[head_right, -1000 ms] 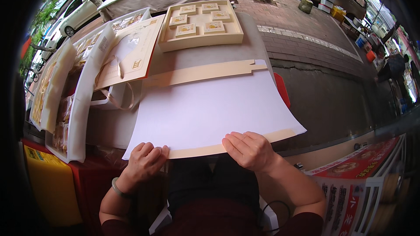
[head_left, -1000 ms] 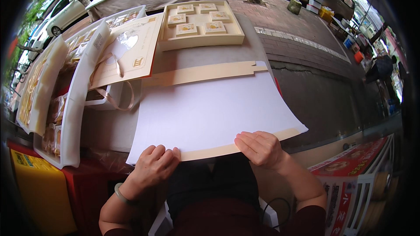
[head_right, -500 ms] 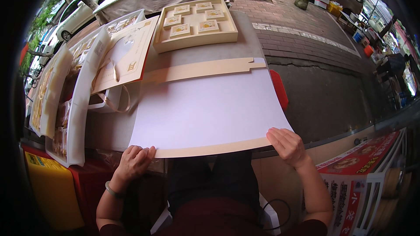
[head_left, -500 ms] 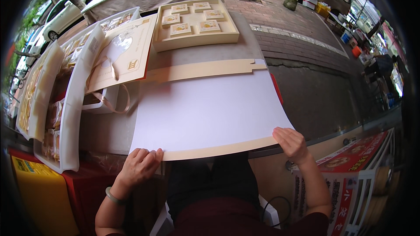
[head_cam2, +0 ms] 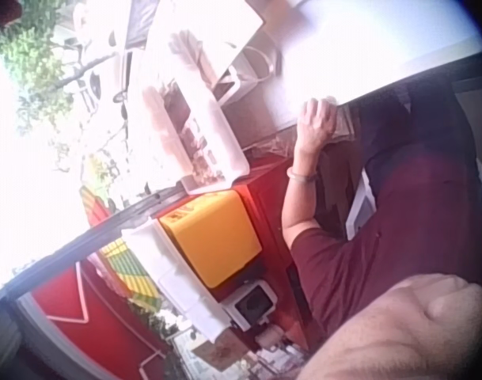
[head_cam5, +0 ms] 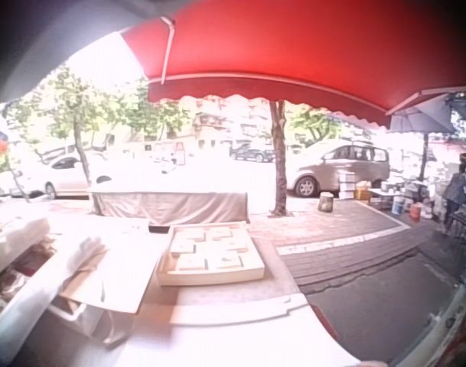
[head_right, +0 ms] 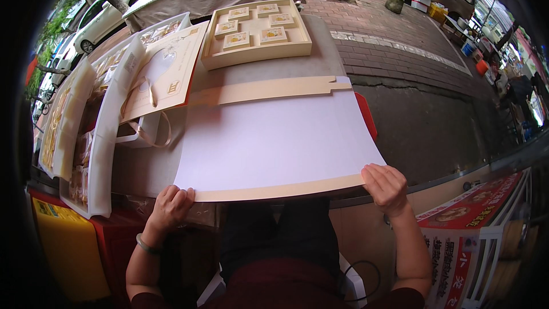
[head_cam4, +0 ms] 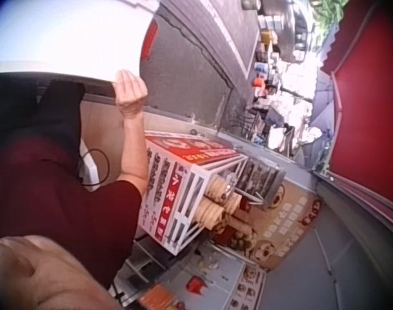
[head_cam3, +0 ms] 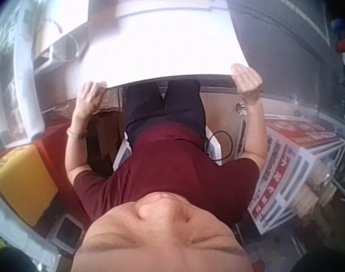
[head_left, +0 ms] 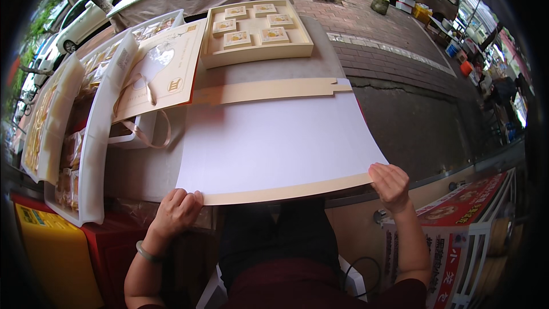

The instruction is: The person folds a cardboard box by hand, pressing down the edges and sides on a table.

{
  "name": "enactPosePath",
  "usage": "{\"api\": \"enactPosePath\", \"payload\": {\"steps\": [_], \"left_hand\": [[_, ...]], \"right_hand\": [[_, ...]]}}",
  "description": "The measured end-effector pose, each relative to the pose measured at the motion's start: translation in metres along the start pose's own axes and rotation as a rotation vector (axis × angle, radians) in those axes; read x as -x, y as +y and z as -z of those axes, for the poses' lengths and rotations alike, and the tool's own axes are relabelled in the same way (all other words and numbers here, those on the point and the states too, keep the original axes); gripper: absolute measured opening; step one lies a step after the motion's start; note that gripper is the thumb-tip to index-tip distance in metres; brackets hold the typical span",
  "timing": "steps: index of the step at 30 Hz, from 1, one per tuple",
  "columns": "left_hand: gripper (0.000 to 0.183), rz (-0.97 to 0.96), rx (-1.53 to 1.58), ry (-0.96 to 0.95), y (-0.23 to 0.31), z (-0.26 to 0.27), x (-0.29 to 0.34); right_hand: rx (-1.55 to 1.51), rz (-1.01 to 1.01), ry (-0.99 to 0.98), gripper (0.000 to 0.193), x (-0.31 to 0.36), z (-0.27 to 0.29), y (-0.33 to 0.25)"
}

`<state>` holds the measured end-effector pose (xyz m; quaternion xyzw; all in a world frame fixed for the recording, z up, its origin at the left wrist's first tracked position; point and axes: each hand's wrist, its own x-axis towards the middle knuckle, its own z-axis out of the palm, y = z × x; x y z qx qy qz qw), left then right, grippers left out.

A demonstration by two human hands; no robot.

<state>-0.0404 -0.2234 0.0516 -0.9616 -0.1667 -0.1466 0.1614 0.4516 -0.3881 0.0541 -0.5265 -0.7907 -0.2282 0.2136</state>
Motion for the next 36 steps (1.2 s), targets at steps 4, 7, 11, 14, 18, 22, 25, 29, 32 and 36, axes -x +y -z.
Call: {"api": "enactPosePath", "payload": {"steps": [4, 7, 11, 14, 18, 22, 25, 29, 32, 36], "left_hand": [[0.025, 0.027, 0.054, 0.0, 0.004, 0.0, -0.001], [0.025, 0.061, 0.042, 0.032, 0.004, 0.004, -0.002], [0.026, 0.069, 0.009, 0.039, 0.006, 0.004, -0.002], [0.027, 0.083, 0.024, 0.002, 0.007, -0.002, 0.002], [0.035, 0.227, -0.071, -0.044, 0.021, -0.007, -0.003], [0.048, 0.278, -0.054, -0.008, 0.052, -0.014, -0.021], [0.046, 0.204, 0.028, 0.06, 0.066, -0.021, -0.055], [0.044, 0.075, 0.134, 0.071, 0.06, -0.027, -0.071], [0.039, 0.037, 0.126, 0.078, 0.065, -0.02, -0.081], [0.033, 0.038, 0.141, 0.094, 0.066, -0.016, -0.085]], "right_hand": [[0.008, 0.026, -0.04, 0.019, 0.008, -0.005, -0.001], [0.005, 0.015, -0.046, 0.02, 0.012, -0.008, -0.001], [0.008, -0.002, -0.041, 0.022, 0.015, -0.01, 0.002], [0.017, -0.018, -0.033, 0.023, 0.018, -0.014, 0.002], [0.045, -0.047, -0.012, 0.024, 0.022, -0.017, -0.005], [0.012, -0.06, -0.026, 0.024, 0.022, -0.019, -0.014], [-0.014, -0.091, -0.025, 0.023, 0.019, -0.02, -0.019], [0.114, -0.156, -0.09, 0.025, -0.007, -0.014, -0.04], [-0.004, -0.145, -0.083, 0.027, -0.031, -0.035, -0.082], [-0.318, -0.085, 0.059, 0.022, -0.073, -0.068, -0.131]]}}
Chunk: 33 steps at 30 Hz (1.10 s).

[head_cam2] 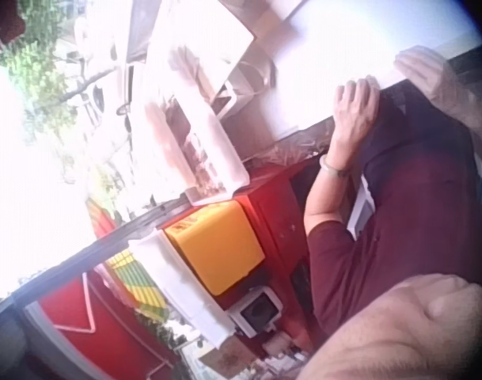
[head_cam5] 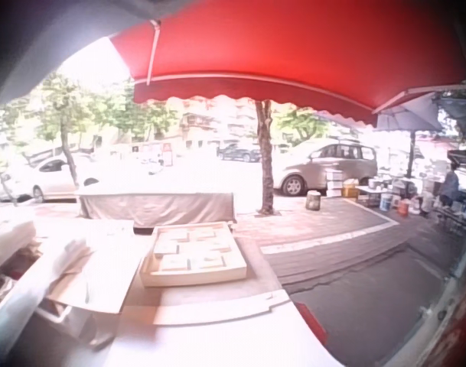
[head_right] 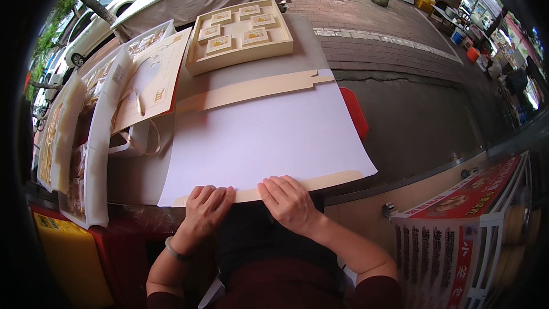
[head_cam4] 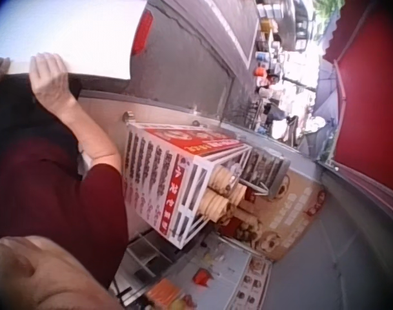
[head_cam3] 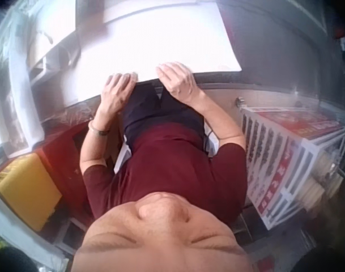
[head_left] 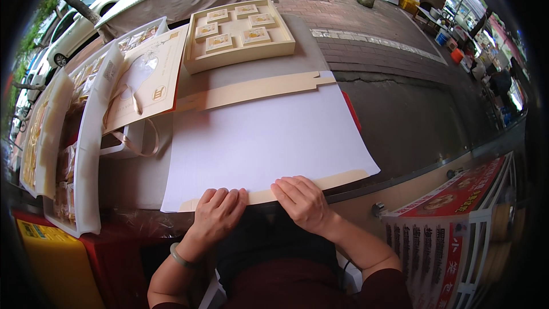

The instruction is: The person folds a cardboard box by hand, pressing down the edges and sides on a table.

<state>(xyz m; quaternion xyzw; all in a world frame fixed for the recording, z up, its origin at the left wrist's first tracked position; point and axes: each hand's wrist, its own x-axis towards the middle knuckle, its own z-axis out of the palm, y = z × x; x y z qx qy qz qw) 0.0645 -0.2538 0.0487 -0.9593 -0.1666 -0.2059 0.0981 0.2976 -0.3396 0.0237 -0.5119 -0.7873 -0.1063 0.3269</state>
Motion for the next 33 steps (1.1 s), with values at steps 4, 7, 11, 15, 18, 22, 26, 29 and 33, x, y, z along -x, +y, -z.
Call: {"api": "enactPosePath", "payload": {"steps": [4, 7, 11, 15, 18, 22, 26, 29, 33], "left_hand": [[0.029, 0.027, -0.006, 0.039, 0.003, 0.007, -0.001], [0.024, 0.036, -0.007, 0.012, -0.002, 0.014, 0.004], [0.014, 0.006, -0.068, 0.045, -0.006, 0.014, 0.016], [0.014, 0.007, -0.024, 0.042, -0.014, 0.014, 0.023], [0.014, 0.017, -0.026, 0.033, -0.021, 0.013, 0.034], [0.014, 0.044, -0.026, 0.019, -0.026, 0.011, 0.038], [0.018, 0.05, 0.026, 0.005, -0.031, 0.004, 0.048], [0.023, 0.01, -0.007, -0.034, -0.034, 0.006, 0.052], [0.035, -0.007, -0.031, -0.076, -0.04, 0.01, 0.062]], "right_hand": [[-0.023, 0.104, 0.093, 0.021, -0.037, -0.013, -0.028], [-0.052, 0.165, 0.005, 0.018, -0.04, -0.005, -0.015], [-0.051, 0.235, -0.051, 0.016, -0.032, 0.011, 0.003], [-0.001, 0.223, -0.004, 0.012, -0.005, 0.029, 0.03], [0.024, 0.177, -0.001, 0.012, 0.013, 0.044, 0.053], [0.08, 0.178, -0.025, 0.012, 0.032, 0.063, 0.077], [0.097, 0.149, -0.069, 0.014, 0.046, 0.072, 0.086], [0.145, 0.108, -0.088, 0.016, 0.056, 0.076, 0.093], [0.14, 0.097, -0.132, 0.02, 0.062, 0.077, 0.092]]}}
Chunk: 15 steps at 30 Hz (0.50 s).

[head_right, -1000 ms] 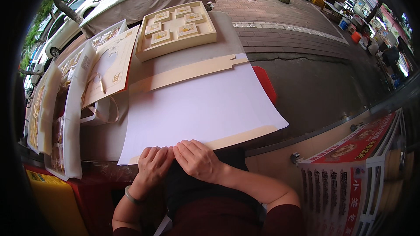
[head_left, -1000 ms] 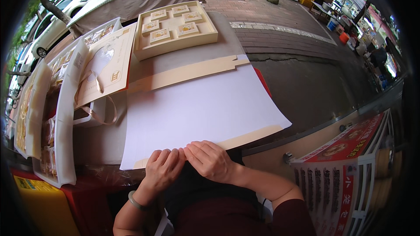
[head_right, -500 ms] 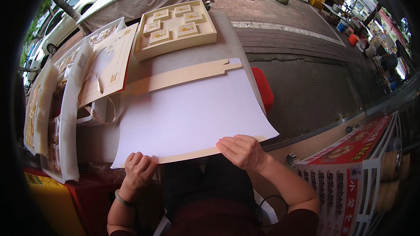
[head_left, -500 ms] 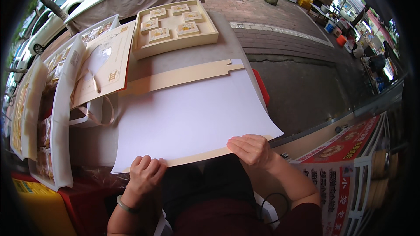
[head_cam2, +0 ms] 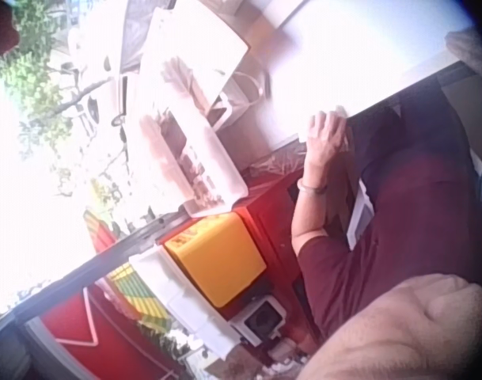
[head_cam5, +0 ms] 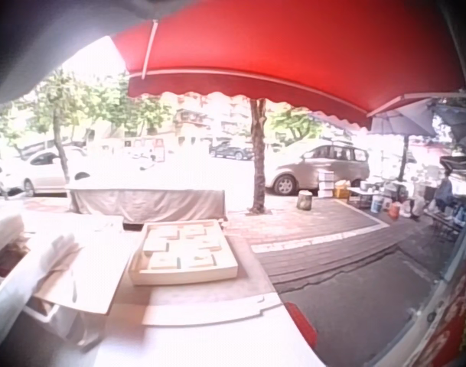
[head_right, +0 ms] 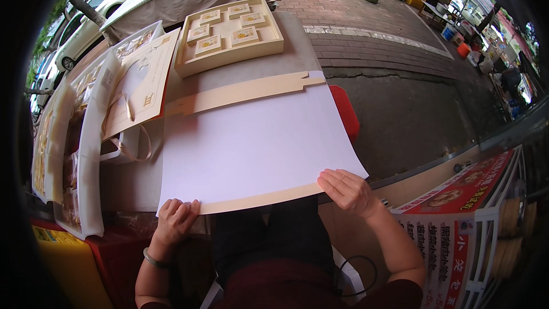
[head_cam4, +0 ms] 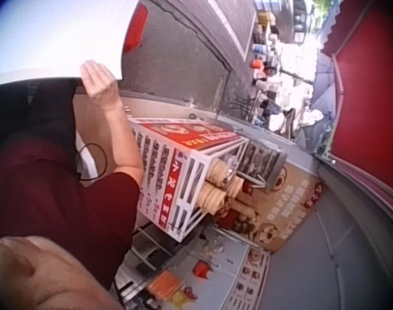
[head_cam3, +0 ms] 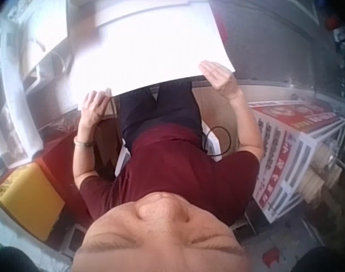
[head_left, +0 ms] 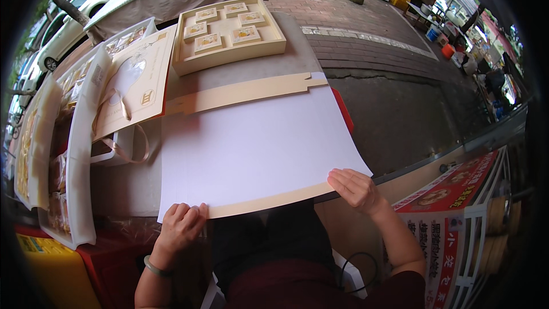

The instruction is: The person folds a cardboard box by hand, pressing down the edges and sides on a table.

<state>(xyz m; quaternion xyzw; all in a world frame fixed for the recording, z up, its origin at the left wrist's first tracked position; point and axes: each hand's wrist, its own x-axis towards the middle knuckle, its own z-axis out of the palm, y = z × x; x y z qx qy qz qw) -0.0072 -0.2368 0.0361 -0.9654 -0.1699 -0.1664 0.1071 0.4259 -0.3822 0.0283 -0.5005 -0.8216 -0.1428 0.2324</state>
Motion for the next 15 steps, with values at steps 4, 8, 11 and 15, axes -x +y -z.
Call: {"api": "enactPosePath", "payload": {"steps": [4, 8, 11, 15], "left_hand": [[0.039, 0.049, 0.044, -0.007, -0.007, 0.007, 0.002], [0.033, 0.073, 0.065, 0.051, -0.005, 0.004, 0.011], [0.03, 0.095, 0.045, 0.114, -0.007, 0.007, 0.007], [0.029, 0.108, -0.005, 0.165, -0.009, 0.012, 0.006]], "right_hand": [[0.054, -0.032, -0.031, 0.023, 0.008, 0.002, 0.005], [0.107, -0.079, 0.012, 0.021, 0.015, 0.001, 0.008], [0.176, -0.088, 0.04, 0.018, 0.016, 0.007, 0.012], [0.196, -0.099, 0.095, 0.016, 0.011, 0.017, 0.014]]}}
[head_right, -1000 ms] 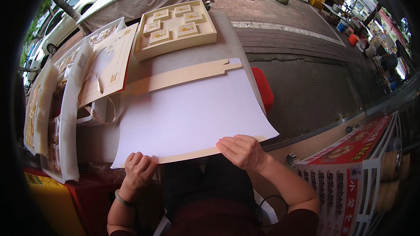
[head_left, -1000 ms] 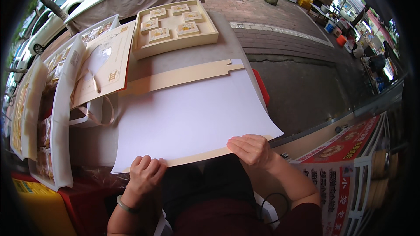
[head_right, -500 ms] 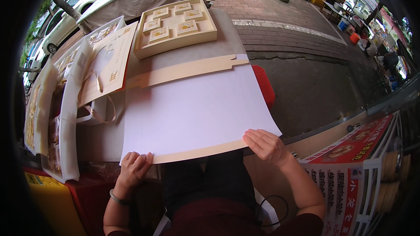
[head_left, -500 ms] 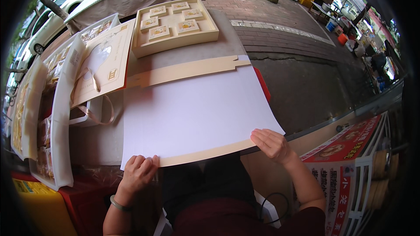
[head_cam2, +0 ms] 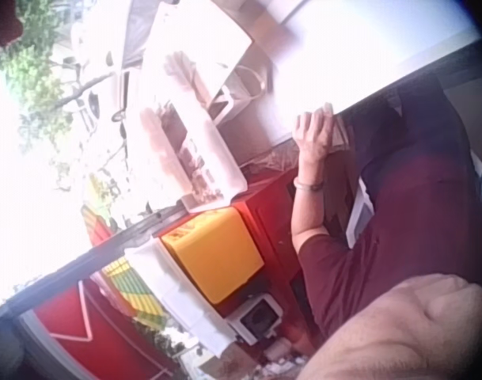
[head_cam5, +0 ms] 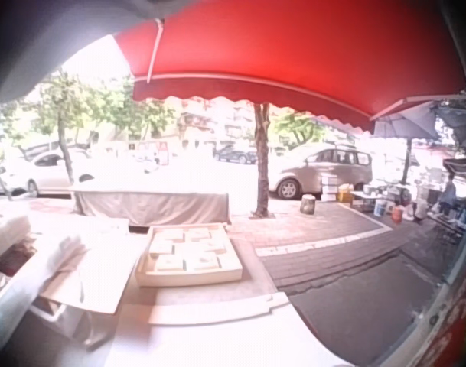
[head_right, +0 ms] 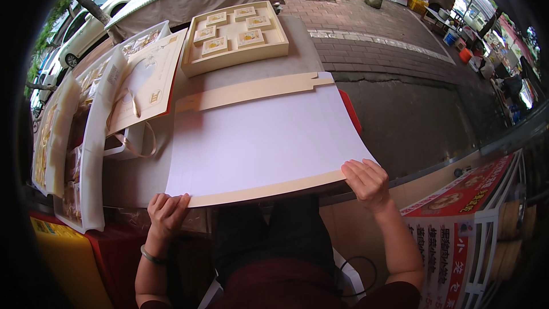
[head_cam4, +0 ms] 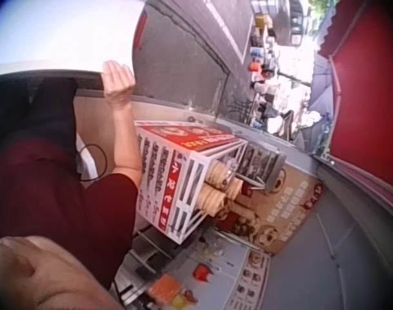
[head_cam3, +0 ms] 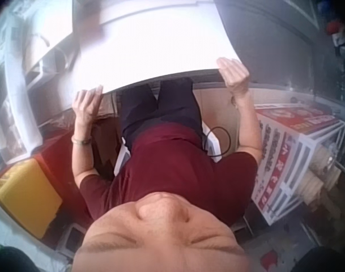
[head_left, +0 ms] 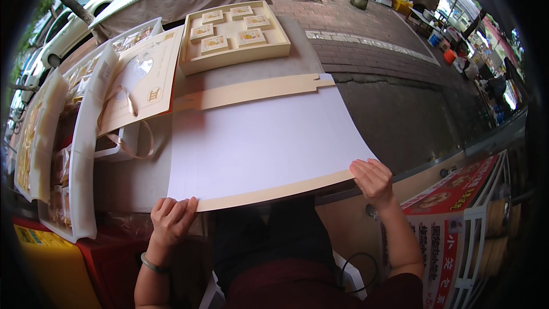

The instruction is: The person folds a cardboard box by hand, pressing down the edges and sides on a table.

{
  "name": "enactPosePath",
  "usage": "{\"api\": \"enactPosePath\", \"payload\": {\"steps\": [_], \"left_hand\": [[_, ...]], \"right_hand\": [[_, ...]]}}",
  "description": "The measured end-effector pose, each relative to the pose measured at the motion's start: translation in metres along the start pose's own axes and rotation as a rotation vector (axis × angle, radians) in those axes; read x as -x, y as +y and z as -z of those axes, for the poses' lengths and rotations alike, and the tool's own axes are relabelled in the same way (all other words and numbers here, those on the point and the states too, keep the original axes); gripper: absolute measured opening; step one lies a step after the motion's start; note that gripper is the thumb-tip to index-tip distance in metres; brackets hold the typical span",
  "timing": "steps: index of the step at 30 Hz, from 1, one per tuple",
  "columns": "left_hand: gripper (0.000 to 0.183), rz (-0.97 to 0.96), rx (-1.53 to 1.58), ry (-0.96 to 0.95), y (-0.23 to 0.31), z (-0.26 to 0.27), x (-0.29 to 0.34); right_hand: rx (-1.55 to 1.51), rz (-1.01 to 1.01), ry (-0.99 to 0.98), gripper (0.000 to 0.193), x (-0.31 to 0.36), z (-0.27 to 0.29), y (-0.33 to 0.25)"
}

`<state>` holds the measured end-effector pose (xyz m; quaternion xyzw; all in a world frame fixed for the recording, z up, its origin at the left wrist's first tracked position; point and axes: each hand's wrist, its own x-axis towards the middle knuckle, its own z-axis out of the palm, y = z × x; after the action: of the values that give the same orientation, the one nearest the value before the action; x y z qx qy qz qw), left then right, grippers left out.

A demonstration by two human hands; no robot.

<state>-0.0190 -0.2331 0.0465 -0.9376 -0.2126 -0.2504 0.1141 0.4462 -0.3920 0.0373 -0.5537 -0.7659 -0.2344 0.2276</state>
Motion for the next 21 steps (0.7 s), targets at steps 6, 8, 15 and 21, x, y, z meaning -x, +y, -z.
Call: {"api": "enactPosePath", "payload": {"steps": [6, 8, 15, 21], "left_hand": [[0.029, 0.02, -0.026, 0.0, 0.001, -0.003, 0.01], [0.028, 0.006, -0.055, -0.034, 0.002, -0.006, 0.013], [0.033, -0.018, -0.08, -0.22, 0.014, -0.008, 0.014], [0.041, 0.031, -0.01, -0.26, 0.01, -0.01, 0.02]], "right_hand": [[-0.001, -0.037, 0.011, 0.018, 0.006, -0.001, 0.0], [0.007, -0.036, 0.002, 0.019, 0.006, -0.002, -0.001], [0.002, -0.05, -0.054, 0.022, 0.018, -0.012, -0.001], [-0.021, -0.1, -0.087, 0.022, 0.022, -0.013, -0.004]]}}
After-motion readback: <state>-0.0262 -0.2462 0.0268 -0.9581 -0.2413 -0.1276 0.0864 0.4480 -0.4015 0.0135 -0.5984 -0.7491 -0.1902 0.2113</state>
